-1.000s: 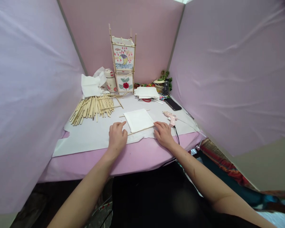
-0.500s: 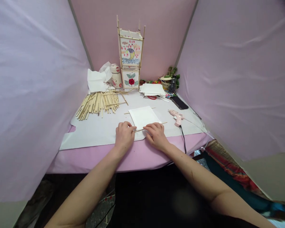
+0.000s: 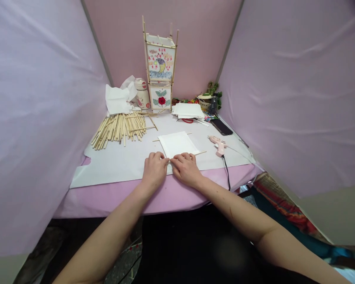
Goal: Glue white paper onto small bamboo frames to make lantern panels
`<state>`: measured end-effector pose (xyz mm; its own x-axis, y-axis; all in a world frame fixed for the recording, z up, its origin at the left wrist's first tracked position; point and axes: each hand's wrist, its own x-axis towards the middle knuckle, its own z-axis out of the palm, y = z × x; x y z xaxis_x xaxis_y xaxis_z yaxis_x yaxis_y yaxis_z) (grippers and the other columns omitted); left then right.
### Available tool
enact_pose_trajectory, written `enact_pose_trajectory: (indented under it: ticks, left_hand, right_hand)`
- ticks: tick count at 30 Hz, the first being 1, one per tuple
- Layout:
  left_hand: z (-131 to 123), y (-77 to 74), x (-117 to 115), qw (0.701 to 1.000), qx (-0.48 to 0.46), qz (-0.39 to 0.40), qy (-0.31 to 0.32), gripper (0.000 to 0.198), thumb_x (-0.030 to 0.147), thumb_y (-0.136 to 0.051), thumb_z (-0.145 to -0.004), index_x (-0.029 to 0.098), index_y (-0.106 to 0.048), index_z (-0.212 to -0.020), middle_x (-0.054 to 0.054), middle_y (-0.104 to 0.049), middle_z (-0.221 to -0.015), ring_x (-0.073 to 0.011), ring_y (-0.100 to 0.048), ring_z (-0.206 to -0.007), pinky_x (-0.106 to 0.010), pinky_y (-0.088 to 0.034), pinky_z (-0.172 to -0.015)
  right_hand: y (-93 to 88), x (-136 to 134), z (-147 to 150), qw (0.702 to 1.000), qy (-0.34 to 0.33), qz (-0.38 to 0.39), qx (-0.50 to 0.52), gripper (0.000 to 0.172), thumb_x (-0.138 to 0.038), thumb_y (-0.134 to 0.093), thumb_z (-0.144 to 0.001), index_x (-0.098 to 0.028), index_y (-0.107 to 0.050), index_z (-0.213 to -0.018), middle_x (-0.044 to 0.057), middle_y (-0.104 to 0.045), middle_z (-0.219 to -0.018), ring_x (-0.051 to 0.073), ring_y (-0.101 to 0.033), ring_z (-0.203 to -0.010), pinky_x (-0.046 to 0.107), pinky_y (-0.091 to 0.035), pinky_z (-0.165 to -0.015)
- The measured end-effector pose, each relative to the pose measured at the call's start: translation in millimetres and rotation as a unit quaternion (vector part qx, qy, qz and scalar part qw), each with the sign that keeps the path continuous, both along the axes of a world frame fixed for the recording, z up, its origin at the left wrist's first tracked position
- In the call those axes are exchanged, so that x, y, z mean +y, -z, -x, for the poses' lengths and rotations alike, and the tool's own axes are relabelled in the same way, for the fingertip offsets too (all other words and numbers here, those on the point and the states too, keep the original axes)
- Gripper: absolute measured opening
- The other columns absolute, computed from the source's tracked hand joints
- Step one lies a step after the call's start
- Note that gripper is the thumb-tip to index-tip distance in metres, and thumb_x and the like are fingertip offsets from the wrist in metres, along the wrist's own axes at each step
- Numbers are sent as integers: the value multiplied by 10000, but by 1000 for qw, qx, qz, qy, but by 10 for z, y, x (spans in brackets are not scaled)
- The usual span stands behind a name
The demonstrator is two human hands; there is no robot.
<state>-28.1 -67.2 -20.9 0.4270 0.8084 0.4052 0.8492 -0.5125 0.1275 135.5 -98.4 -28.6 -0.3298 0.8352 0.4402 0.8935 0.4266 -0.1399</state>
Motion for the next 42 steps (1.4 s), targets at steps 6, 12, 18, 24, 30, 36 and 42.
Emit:
enact_pose_trajectory:
  ticks: [6,12,18,24,30,36,42]
  left_hand:
    - [-52,-88,-48,994,95,-26,42,199,154,-502,-910,156,-697,-948,-112,-627,-1007,-291,-493,-987,-420,-405,-768]
    - [-19,-49,2,997,57,-21,56,199,156,-502,-909,180,-698,-933,-94,-648,-981,-285,-517,-975,-424,-409,-772]
    - [67,-45,63,993,-103,-52,-15,275,59,-482,-842,177,-668,-1007,-90,-639,-1078,-267,-545,-1019,-416,-437,-795]
    - [-49,-12,5,985,-121,-56,109,319,59,-440,-858,134,-637,-1097,-116,-643,-1121,-239,-558,-1080,-396,-458,-935]
    - [-260,96,-101,977,34,54,202,511,301,-445,-953,90,-404,-1417,-160,-364,-1511,-260,-306,-1411,-444,-277,-1153]
    - [-259,91,-122,975,80,89,185,589,417,-485,-938,124,-384,-1439,-135,-320,-1539,-251,-277,-1426,-426,-206,-1185]
    - [-255,73,-147,977,68,94,180,613,414,-506,-928,115,-371,-1446,-132,-343,-1529,-246,-289,-1420,-423,-201,-1188]
  right_hand:
    - [2,-11,20,1000,5,3,-7,255,-227,-478,-929,-205,-610,-1146,74,-646,-1136,247,-465,-1058,427,-253,-944]
    - [23,-16,25,1000,4,1,2,257,-222,-479,-930,-210,-611,-1150,64,-654,-1134,242,-471,-1056,424,-258,-952]
    - [33,5,-95,995,48,-38,81,300,-221,-508,-911,-213,-607,-1195,61,-625,-1237,243,-463,-1127,404,-276,-958]
    - [50,-10,-512,979,109,-86,149,259,-206,-475,-915,-210,-638,-1116,60,-662,-1161,228,-517,-1113,402,-284,-965]
    - [109,-69,-786,990,86,-50,101,357,-171,-428,-916,-195,-591,-1233,92,-616,-1280,221,-524,-1195,410,-281,-1006]
    - [118,-74,-720,997,54,-8,48,355,-187,-447,-926,-203,-584,-1253,94,-602,-1314,210,-517,-1223,422,-264,-1042]
    - [99,-85,-700,998,53,-6,44,344,-187,-461,-924,-195,-584,-1245,93,-602,-1314,209,-515,-1223,426,-259,-1049]
